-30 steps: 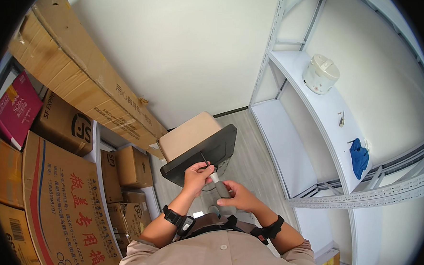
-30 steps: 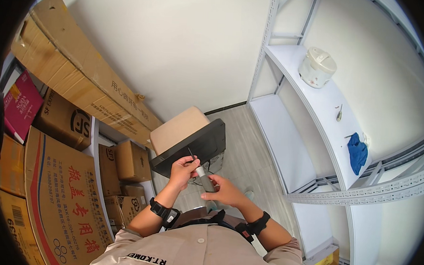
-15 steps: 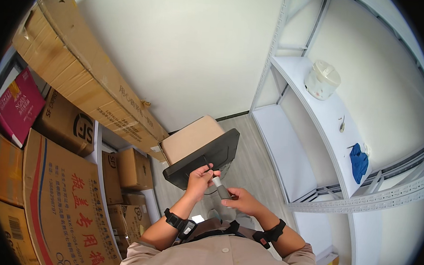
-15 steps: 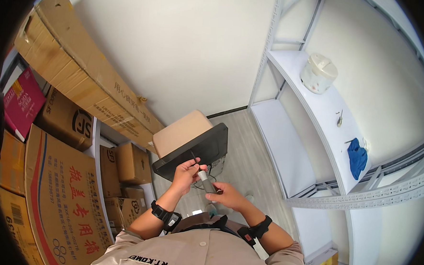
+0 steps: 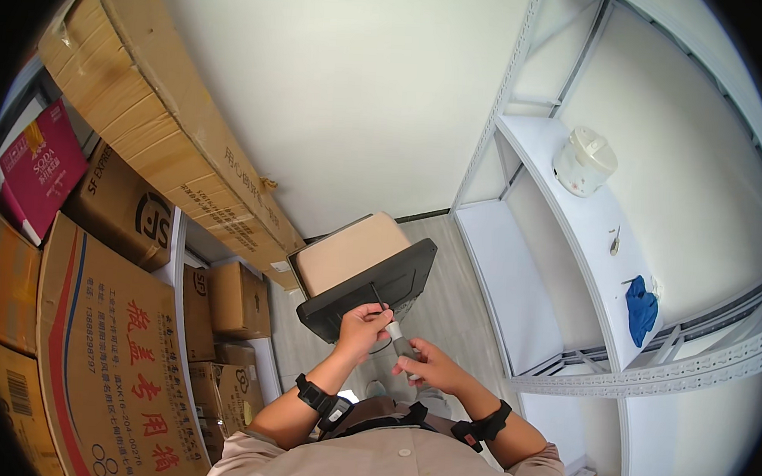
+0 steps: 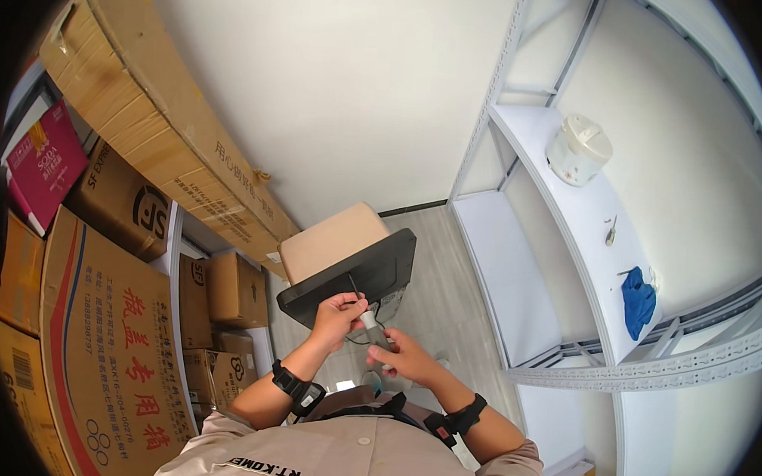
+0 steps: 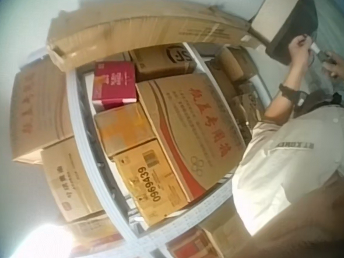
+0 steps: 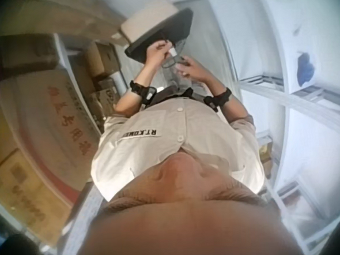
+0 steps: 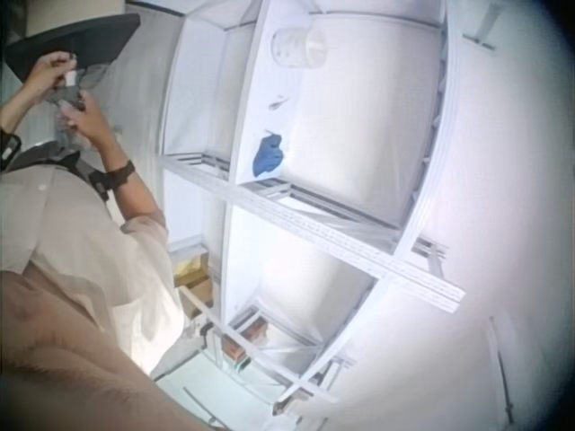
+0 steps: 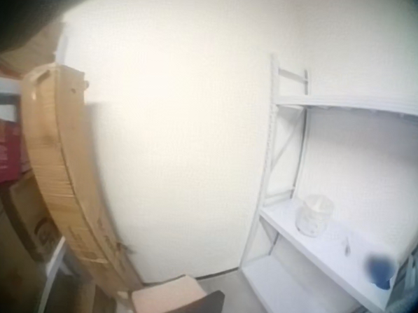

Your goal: The person uses a screwdriver to tighten screws on the back of a small beige and black electronic device. The person repeatedly inserts and turns the screwdriver to secure the device's casing.

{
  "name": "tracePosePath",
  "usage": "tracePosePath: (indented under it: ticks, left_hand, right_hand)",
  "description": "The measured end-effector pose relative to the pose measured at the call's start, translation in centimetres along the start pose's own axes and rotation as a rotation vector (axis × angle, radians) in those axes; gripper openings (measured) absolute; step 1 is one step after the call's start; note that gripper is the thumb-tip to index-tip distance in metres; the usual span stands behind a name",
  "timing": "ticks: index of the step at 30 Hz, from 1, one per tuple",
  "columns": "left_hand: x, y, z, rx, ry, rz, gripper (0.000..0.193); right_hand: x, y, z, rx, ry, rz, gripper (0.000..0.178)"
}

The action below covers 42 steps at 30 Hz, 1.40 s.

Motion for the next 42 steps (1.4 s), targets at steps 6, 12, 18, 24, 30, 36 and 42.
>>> tracePosePath:
  ticks: [6, 12, 18, 24, 30, 36, 42]
  left_hand:
    - [0.5, -0.3, 0.0, -0.03, -0.058, 0.073, 0.024]
    - [0.7, -0.5, 0.1, -0.039, -0.08, 0.049, 0.024]
    - [1.1, -0.4, 0.3, -0.042, -0.1, 0.028, 0.024]
    - [1.2, -0.1, 0.4, -0.036, -0.11, 0.02, 0.023]
    - [0.3, 0.9, 0.1, 0.086, -0.007, -0.229, 0.02]
    - [-1.0, 13.0, 5.0, 0.86, 0.528, -1.27, 0.03]
    - [-1.4, 11.9, 1.9, 0.85, 0.387, -1.519, 0.058]
  right_hand:
    - [-0.8, 0.7, -0.2, -0.005, -0.035, -0.075, 0.041]
    - [-1.5, 1.1, -0.1, -0.1, 0.014, 0.035, 0.044]
    - [-1.9, 0.9, 0.4, -0.127, 0.054, 0.075, 0.051]
    - [-1.8, 0.4, 0.8, -0.13, 0.069, 0.076, 0.052]
    - [-2.0, 0.7, -0.1, -0.159, 0.048, 0.083, 0.052]
    - [-2.1, 0.2, 0.0, -0.217, 0.056, 0.127, 0.044]
    - [-1.6, -0.6, -0.2, -0.237, 0.126, 0.212, 0.04]
Point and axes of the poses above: each hand's wrist, its own z-axis away from the middle knuckle, its own x-axis out of the palm, y = z × x, the point moved 6 cm from there along -z, towards the middle knuckle, and after that the axes turned 15 degrees about -z, right-handed, at the moved point
